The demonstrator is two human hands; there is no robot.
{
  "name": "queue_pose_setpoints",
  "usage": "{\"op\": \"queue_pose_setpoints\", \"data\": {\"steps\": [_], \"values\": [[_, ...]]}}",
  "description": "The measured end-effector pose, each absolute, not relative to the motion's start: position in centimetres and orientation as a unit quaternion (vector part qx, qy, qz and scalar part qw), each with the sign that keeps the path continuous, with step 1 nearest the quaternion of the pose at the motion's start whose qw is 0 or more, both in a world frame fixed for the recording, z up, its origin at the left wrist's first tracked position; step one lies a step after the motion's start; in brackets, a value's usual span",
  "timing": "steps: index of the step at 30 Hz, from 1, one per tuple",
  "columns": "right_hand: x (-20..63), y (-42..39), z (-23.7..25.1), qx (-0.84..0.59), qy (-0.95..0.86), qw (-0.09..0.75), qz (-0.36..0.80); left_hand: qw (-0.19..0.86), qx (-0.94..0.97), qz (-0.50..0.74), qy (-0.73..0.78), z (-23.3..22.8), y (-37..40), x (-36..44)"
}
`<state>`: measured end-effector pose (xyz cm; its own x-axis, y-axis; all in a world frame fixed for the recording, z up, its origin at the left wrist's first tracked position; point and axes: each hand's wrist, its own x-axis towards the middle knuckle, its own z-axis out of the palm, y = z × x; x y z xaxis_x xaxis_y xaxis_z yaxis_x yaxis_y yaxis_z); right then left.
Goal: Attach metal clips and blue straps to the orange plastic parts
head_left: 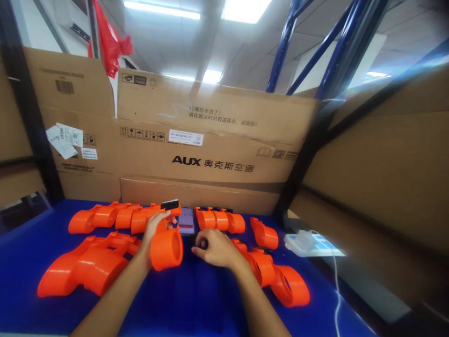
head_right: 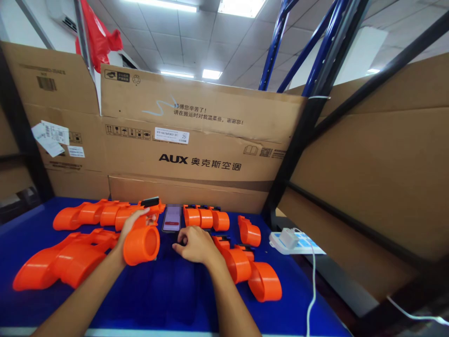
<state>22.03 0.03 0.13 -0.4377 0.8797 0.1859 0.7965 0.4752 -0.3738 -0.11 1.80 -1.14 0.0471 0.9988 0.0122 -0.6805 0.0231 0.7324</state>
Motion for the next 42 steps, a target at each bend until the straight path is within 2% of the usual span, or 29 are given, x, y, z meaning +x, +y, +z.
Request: {"op": "queue_pose_setpoints", "data": {"steps": [9, 26, 42], "values": [[21.7, -0.5, 0.0, -0.531, -0.835, 0.126, 0.070, 0.630, 0.302, 0.653, 0.294, -0.8, 1.2, 1.1], [22.2, 0.4, -0.5, -0.492, -0.851, 0.143, 0.117, 0.620, 0.315, 0.644, 0.319, -0.4, 1.0, 1.2], [23.1, 0.4, 0.5, -0.521, -0.841, 0.068, 0.134, 0.621, 0.315, 0.654, 0.296, -1.2, 1.3, 1.3]]}}
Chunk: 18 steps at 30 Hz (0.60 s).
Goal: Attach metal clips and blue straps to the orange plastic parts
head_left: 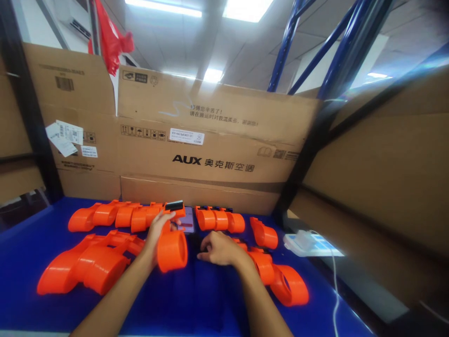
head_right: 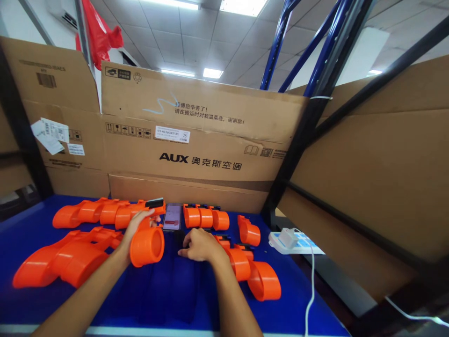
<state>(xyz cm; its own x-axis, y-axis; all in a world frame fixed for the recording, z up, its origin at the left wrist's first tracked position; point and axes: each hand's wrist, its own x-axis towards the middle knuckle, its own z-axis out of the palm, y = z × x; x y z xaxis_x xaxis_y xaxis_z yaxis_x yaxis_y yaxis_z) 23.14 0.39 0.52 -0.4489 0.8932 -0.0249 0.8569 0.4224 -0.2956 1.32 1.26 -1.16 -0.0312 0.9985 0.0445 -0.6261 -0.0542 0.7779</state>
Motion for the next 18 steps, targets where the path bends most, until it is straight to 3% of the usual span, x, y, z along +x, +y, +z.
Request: {"op": "queue_pose_setpoints", "data": {"steps": [13, 18], "values": [[23.00, 0.93, -0.37, -0.503, -0.850, 0.094, 0.121, 0.610, 0.332, 0.642, 0.323, -1.32, 1.34, 1.30], [23.18, 0.96, -0.31, -0.467, -0.866, 0.142, 0.111, 0.602, 0.352, 0.634, 0.335, -1.61, 1.80, 1.19]]}}
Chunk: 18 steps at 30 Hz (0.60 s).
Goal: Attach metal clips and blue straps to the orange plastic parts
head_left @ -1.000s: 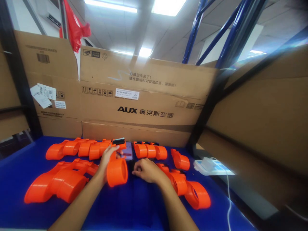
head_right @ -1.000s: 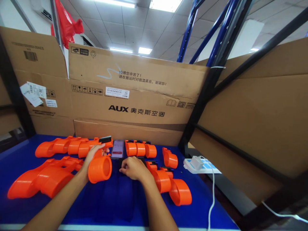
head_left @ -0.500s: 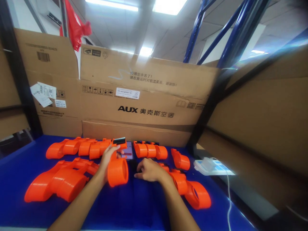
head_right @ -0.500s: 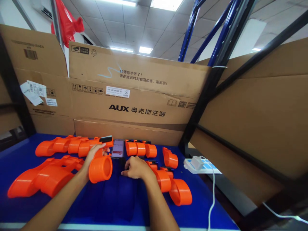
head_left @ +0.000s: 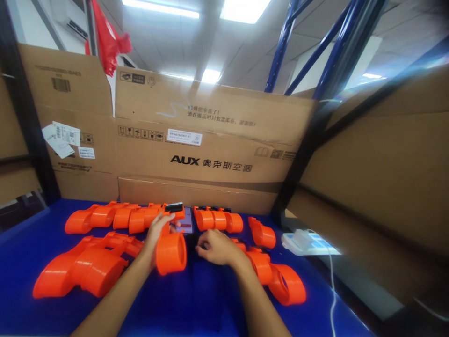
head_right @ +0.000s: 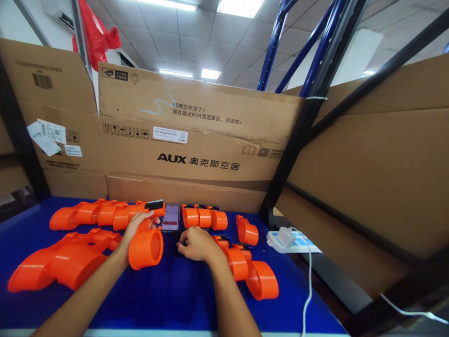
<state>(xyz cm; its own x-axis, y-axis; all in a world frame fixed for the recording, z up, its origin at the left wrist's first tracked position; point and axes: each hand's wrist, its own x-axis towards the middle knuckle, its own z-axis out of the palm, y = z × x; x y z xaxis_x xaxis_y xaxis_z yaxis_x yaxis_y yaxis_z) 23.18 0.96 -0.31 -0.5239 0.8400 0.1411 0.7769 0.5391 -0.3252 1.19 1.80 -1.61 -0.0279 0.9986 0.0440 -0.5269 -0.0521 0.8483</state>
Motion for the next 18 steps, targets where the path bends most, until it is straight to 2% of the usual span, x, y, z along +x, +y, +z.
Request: {"op": "queue_pose_setpoints", "data": {"steps": [6, 14, 18], "values": [[23.5, 1.7, 0.4, -0.439, -0.832, 0.314, 0.128, 0.589, 0.378, 0.624, 0.346, -1.7, 1.8, 1.8], [22.4, 1.3, -0.1, -0.365, -0.713, 0.511, 0.312, 0.580, 0.428, 0.608, 0.332, -1.7, 0.6, 2.8], [21.8, 0.9, 0.0, -0.334, -0.674, 0.572, 0.328, 0.576, 0.446, 0.600, 0.330, -2.0, 0.7, 3.0]]}}
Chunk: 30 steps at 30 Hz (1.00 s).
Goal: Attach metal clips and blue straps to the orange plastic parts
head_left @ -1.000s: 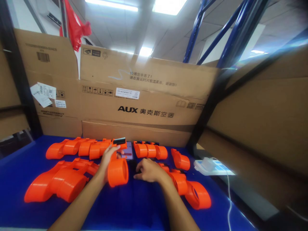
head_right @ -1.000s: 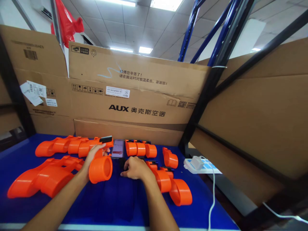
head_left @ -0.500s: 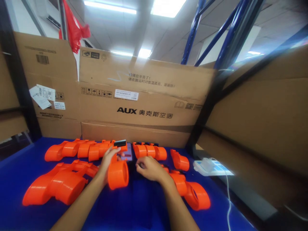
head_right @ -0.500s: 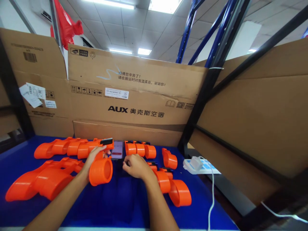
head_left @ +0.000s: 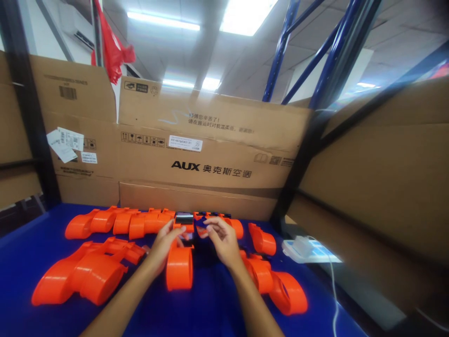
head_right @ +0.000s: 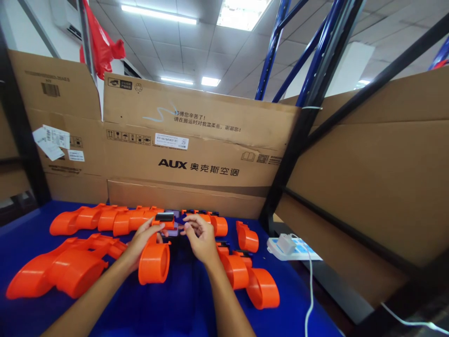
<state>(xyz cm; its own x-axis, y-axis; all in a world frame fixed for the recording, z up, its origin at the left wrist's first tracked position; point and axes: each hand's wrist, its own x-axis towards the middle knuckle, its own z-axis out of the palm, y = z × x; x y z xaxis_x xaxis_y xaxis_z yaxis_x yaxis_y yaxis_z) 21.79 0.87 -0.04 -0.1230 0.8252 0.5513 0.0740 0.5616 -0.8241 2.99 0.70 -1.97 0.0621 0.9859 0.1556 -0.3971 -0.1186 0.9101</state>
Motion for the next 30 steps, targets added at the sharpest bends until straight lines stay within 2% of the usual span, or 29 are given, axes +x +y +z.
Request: {"op": "queue_pose_setpoints", "data": {"steps": [4, 8, 14, 21, 30], "values": [[20.9, 1.1, -0.2, -0.347, -0.629, 0.624, 0.307, 0.574, 0.459, 0.591, 0.332, -2.2, 0.8, 3.1], [20.2, 1.4, -0.4, -0.308, -0.591, 0.662, 0.343, 0.576, 0.460, 0.591, 0.328, -2.1, 0.7, 3.2], [20.4, 1.4, -0.5, -0.311, -0.612, 0.621, 0.378, 0.572, 0.477, 0.587, 0.318, -2.1, 0.5, 3.2], [20.6, 2.2, -1.0, -0.344, -0.588, 0.667, 0.301, 0.554, 0.497, 0.588, 0.316, -1.7, 0.1, 3.4], [19.9, 1.4, -0.8, -0.313, -0.569, 0.666, 0.367, 0.523, 0.498, 0.603, 0.340, -1.3, -0.1, 3.7]]}}
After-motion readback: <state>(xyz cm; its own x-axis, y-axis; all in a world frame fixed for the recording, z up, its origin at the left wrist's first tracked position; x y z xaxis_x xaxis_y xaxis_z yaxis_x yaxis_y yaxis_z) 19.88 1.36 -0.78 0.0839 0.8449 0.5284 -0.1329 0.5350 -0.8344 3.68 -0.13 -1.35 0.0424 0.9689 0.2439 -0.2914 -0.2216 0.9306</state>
